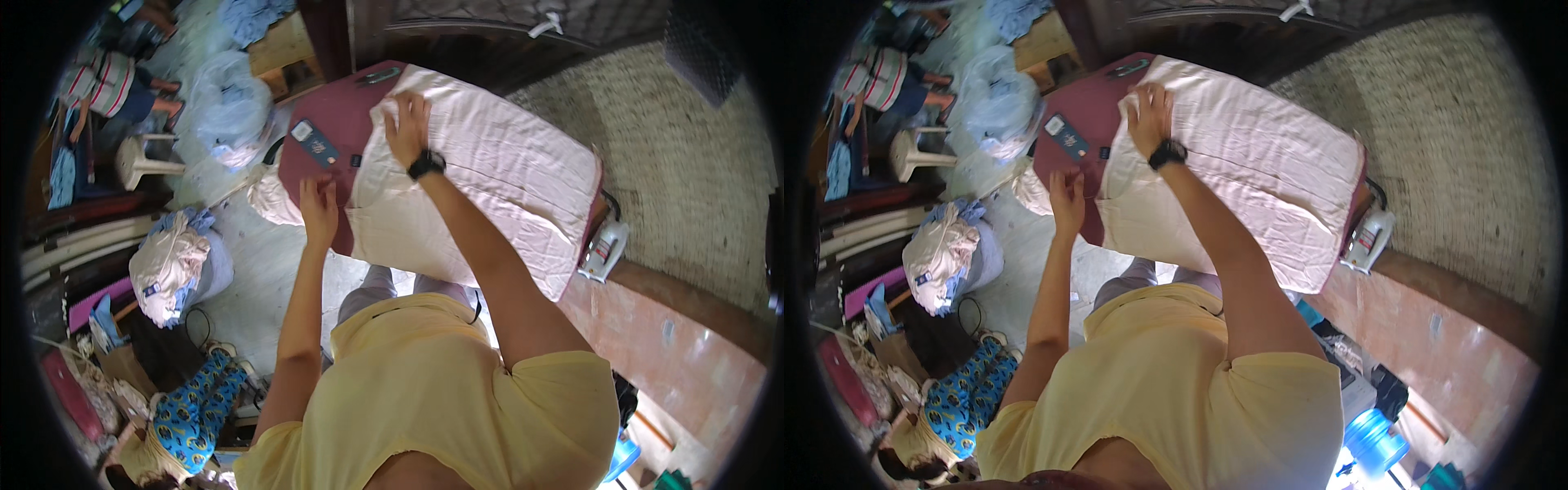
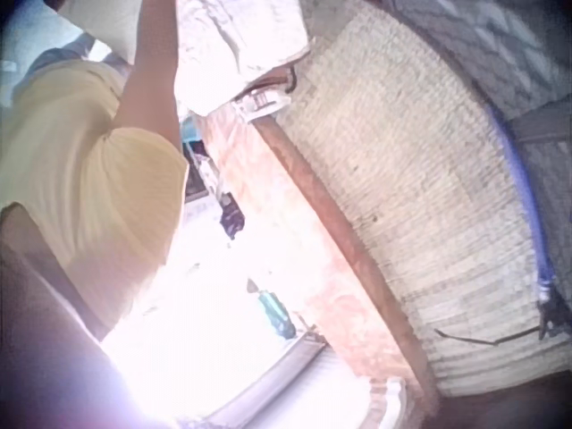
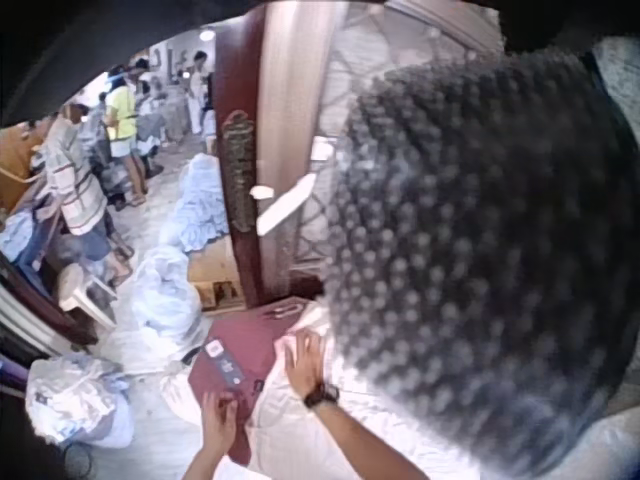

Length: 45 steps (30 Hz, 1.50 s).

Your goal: The person irons a shirt and a piece of fabric, smoothing the items on an ironing board, applying an iron to the sleeves and torso, and subsequently folding them.

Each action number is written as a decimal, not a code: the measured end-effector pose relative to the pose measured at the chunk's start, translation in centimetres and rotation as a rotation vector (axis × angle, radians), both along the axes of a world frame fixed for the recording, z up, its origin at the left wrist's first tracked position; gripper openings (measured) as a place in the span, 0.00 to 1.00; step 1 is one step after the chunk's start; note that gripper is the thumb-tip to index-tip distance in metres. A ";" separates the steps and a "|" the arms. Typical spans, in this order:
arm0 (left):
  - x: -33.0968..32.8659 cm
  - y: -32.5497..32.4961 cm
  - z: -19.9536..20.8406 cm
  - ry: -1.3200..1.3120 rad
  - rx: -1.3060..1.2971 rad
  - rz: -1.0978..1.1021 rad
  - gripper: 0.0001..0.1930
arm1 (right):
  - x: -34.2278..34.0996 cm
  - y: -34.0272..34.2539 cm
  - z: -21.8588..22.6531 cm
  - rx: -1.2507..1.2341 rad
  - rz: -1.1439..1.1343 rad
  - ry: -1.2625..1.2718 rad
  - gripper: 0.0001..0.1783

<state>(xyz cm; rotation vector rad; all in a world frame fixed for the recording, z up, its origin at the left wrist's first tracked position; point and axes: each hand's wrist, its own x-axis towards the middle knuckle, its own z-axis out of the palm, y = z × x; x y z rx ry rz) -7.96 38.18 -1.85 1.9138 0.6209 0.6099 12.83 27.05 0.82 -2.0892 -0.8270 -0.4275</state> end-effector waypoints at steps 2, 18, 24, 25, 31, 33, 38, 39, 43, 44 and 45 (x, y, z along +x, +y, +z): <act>4.4 0.4 0.3 0.003 0.038 -0.033 0.09 | -4.1 -5.5 0.0 -0.078 0.071 0.003 0.17; 16.3 -7.2 3.2 -0.028 0.789 -0.074 0.13 | -10.1 -49.9 -1.0 -0.487 -0.723 0.070 0.18; 9.0 -14.8 3.7 0.125 0.715 -0.814 0.20 | -7.8 -51.6 -1.4 -0.476 -0.578 0.090 0.26; 9.0 -14.7 3.0 0.109 0.703 -0.825 0.20 | -7.5 -51.8 -1.7 -0.470 -0.562 0.102 0.25; 9.6 -13.3 1.1 0.042 0.676 -0.800 0.22 | -6.1 -54.4 -4.0 -0.430 -0.473 0.047 0.20; 9.1 -12.2 1.1 0.081 0.723 -0.828 0.20 | -6.4 -54.7 -3.7 -0.412 -0.442 0.076 0.19; 8.8 -14.8 3.0 0.183 0.998 -0.725 0.16 | -8.4 -55.0 -2.1 -0.382 -0.470 0.091 0.17; 9.6 -16.9 4.1 0.118 0.998 -0.720 0.15 | -9.7 -55.2 -1.5 -0.371 -0.531 0.097 0.17; 13.7 -28.0 5.1 -0.136 0.773 -0.840 0.16 | -18.8 -54.9 -2.1 -0.440 -0.911 0.369 0.18; 15.2 -31.6 5.0 -0.158 0.698 -0.942 0.17 | -21.3 -55.4 -2.4 -0.506 -0.957 0.728 0.20; 16.3 -34.8 4.8 -0.174 0.626 -1.035 0.17 | -22.9 -56.5 -4.4 -0.396 -1.005 0.847 0.22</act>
